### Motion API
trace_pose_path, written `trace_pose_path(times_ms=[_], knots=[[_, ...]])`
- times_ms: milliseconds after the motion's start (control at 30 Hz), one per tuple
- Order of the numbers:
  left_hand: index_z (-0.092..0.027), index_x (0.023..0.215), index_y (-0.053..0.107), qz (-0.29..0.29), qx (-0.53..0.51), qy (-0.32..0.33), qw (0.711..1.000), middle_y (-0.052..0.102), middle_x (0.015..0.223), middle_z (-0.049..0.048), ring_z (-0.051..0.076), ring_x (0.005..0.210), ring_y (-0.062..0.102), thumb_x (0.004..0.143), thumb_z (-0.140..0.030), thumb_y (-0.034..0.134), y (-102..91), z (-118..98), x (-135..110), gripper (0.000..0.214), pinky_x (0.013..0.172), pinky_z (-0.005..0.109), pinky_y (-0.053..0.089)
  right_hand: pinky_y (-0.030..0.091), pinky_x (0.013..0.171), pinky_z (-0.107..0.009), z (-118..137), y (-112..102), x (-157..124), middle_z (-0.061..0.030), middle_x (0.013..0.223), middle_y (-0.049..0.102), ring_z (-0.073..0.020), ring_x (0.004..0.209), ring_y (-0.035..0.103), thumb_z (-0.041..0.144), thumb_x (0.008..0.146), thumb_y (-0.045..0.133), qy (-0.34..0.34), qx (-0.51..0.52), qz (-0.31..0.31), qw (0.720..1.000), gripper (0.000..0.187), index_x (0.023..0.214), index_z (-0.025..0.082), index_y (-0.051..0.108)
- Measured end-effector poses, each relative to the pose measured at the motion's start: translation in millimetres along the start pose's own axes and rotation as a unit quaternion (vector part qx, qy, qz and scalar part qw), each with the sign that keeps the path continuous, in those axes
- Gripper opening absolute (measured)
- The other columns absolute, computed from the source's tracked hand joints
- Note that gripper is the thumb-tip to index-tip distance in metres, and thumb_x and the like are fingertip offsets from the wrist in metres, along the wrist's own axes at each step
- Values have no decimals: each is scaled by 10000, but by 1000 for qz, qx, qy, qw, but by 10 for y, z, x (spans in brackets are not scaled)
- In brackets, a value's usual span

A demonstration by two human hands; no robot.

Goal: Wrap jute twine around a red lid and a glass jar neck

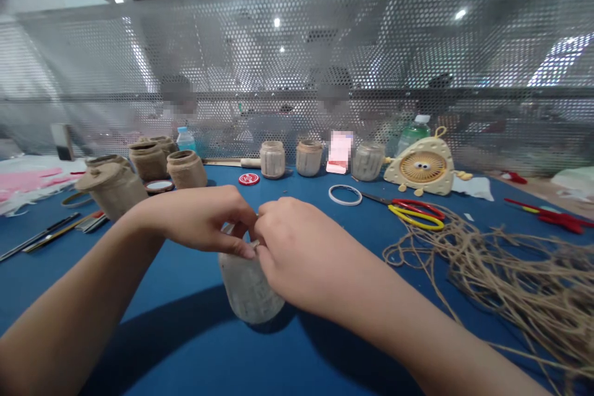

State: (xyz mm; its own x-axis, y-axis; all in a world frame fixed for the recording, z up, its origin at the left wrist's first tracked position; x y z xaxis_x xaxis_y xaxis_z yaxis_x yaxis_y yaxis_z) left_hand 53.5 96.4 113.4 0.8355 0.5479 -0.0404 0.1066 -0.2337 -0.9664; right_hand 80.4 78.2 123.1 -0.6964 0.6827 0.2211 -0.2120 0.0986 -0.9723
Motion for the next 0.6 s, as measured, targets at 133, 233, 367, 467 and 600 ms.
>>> trace_pose_path(times_ms=[133,233,367,467,600], knots=[[-127,752,652,-13,6,18,1000,573,550,-9,60,476,455,764,-329,545,-13,-16,8,229,451,166,285,403,661,-255,27,-31,-7,-41,745,588,-147,741,537,119,756,473,-1,-17,-19,1000,144,697,145,602],[-129,770,651,-3,2,31,1000,588,565,-3,63,483,464,779,-307,522,0,-26,3,220,452,169,288,414,670,-264,22,-29,-29,-49,754,585,-149,741,537,112,772,463,0,-16,-17,1000,147,712,137,595],[-121,741,634,12,-6,28,1000,603,587,5,68,498,478,767,-273,528,8,-10,-13,188,459,167,303,431,705,-273,14,-27,-52,-41,787,584,-139,751,545,157,814,439,-12,23,-8,1000,173,758,156,602],[-112,709,617,23,-16,32,999,592,576,-2,62,493,472,756,-230,530,9,-18,-31,154,462,158,309,438,760,-294,29,-52,-58,-41,933,568,-138,820,552,188,832,430,-32,38,-17,999,188,789,187,613],[-110,700,607,37,-41,35,998,578,566,-11,59,487,462,741,-183,523,18,-24,-41,119,461,153,315,441,801,-328,29,-66,-67,-51,1115,502,-144,882,550,217,839,428,-42,32,-31,998,204,792,198,625]])
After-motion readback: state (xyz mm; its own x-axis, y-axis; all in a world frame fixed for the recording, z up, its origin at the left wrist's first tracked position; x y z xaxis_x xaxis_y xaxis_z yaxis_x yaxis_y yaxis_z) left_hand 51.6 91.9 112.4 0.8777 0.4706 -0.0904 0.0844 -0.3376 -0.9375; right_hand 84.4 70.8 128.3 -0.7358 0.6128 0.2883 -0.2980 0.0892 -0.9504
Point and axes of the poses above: each hand's wrist, its own x-axis towards the middle knuckle, its own y-axis out of the palm, z = x × y, the point moved 9 cm from there along x, towards the middle knuckle
